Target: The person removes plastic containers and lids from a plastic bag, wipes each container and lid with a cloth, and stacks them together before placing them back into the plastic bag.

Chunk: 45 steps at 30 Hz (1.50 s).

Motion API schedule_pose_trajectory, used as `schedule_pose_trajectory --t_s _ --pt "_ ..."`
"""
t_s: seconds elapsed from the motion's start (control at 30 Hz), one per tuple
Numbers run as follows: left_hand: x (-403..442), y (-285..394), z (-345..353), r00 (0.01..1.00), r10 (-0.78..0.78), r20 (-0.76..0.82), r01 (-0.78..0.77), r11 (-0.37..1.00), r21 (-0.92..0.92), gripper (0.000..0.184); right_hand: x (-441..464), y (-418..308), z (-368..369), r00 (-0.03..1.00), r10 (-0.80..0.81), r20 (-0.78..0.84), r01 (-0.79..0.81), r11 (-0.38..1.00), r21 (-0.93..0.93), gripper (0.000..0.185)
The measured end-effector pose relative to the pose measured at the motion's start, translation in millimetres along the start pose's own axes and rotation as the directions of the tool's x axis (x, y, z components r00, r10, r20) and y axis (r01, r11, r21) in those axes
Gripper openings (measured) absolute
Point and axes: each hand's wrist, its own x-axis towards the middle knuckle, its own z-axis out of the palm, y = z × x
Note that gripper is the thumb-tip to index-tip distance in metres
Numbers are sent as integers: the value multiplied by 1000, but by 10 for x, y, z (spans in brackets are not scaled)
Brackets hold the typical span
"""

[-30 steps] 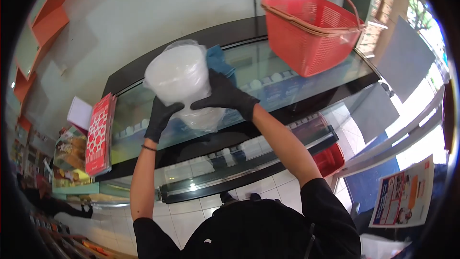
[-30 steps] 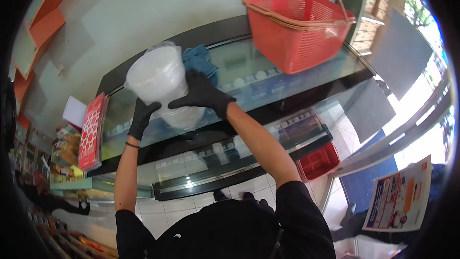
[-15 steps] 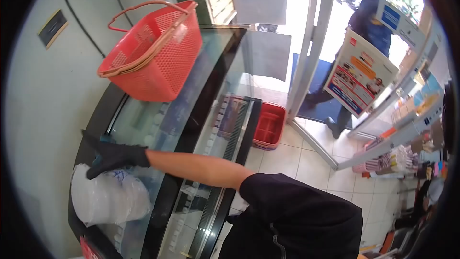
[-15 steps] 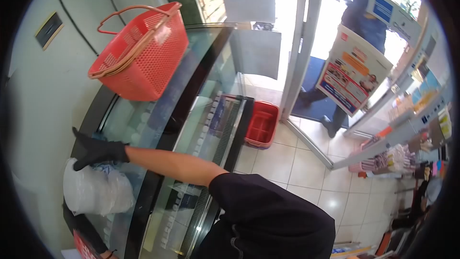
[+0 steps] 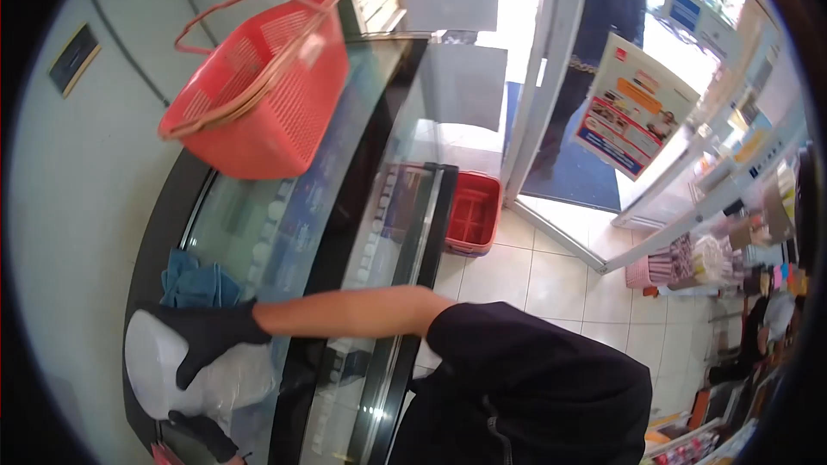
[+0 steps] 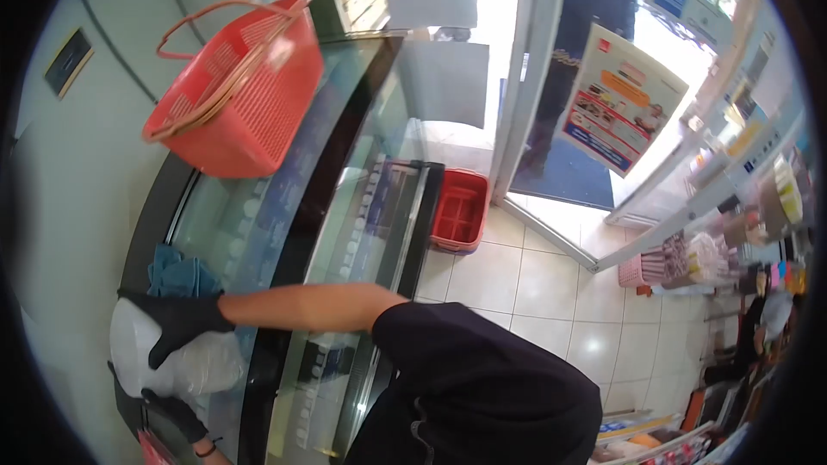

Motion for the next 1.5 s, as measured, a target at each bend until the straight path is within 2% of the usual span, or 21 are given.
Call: schedule_pose_trajectory --t_s 0.03,0.07,0.1,0.13,0.17,0.2,0.23,0.27,0.33,0.4,0.47,0.57,0.67,0.7,0.8,0.83,0.93,1.03,1.23,1.33,1.5 --pt "-97 162 -14 995 -95 41 98 994 -57 65 20 19 -27 998 19 62 -13 996 -91 130" --pt "-184 353 -62 976 -198 88 207 971 -117 70 -25 -88 -91 996 65 64 -63 997 -33 120" --pt "-276 620 -86 946 -290 141 312 935 -168 74 -5 -117 -174 981 115 159 -106 992 -64 115" --pt "-327 901 -89 921 -349 176 382 897 -224 79 22 11 -149 992 28 125 -13 993 -116 111" --pt "-343 1176 -70 906 -374 200 419 860 -291 84 63 -58 -156 986 8 166 9 995 -103 111" --pt "-309 1423 -43 897 -381 225 440 825 -354 89 115 -87 -178 976 5 220 35 983 -179 114" --pt "-263 1662 -25 895 -371 246 443 798 -409 94 145 -156 -146 971 56 233 -7 979 -205 115" --pt "-194 1871 0 904 -346 250 425 778 -463 99 206 -239 -146 964 111 242 -48 967 -252 116" --pt "0 2216 82 927 -271 260 370 774 -513 110 304 -283 -186 962 -10 273 90 955 -282 111" --pt "140 2415 27 961 -137 241 235 864 -445 120 387 -451 -333 927 13 375 179 863 -472 113" --pt "302 2492 -4 975 -16 223 122 873 -472 125 511 -805 -515 877 378 297 -81 725 -684 114" --pt "392 2536 -36 979 37 203 80 838 -540 126 874 -1255 -411 870 223 441 128 761 -636 115" --pt "435 2568 -60 958 60 280 117 811 -574 127 1162 -1345 32 734 231 638 242 789 -565 115" --pt "463 2573 -76 952 120 282 70 811 -581 127 1238 -1337 161 680 262 684 360 694 -624 115" --pt "441 2538 -28 958 109 265 61 824 -563 127 1361 -1174 461 641 413 647 464 463 -755 125" --pt "444 2517 -3 965 107 239 56 806 -589 123 1420 -1258 567 602 484 635 427 477 -768 124" --pt "461 2536 -17 970 85 230 74 792 -605 125 1548 -1144 564 449 595 667 120 700 -704 121" --pt "487 2567 6 973 156 169 -10 762 -648 121 1497 -1057 502 528 533 661 247 649 -720 112" --pt "431 2509 119 987 143 73 -54 725 -687 114 1450 -1074 520 561 525 640 352 549 -758 107" --pt "427 2535 145 991 117 56 -45 716 -696 114 1468 -1092 526 541 516 664 310 612 -727 108" --pt "456 2518 170 988 145 50 -67 701 -710 112 1535 -992 445 521 532 668 319 605 -730 107"
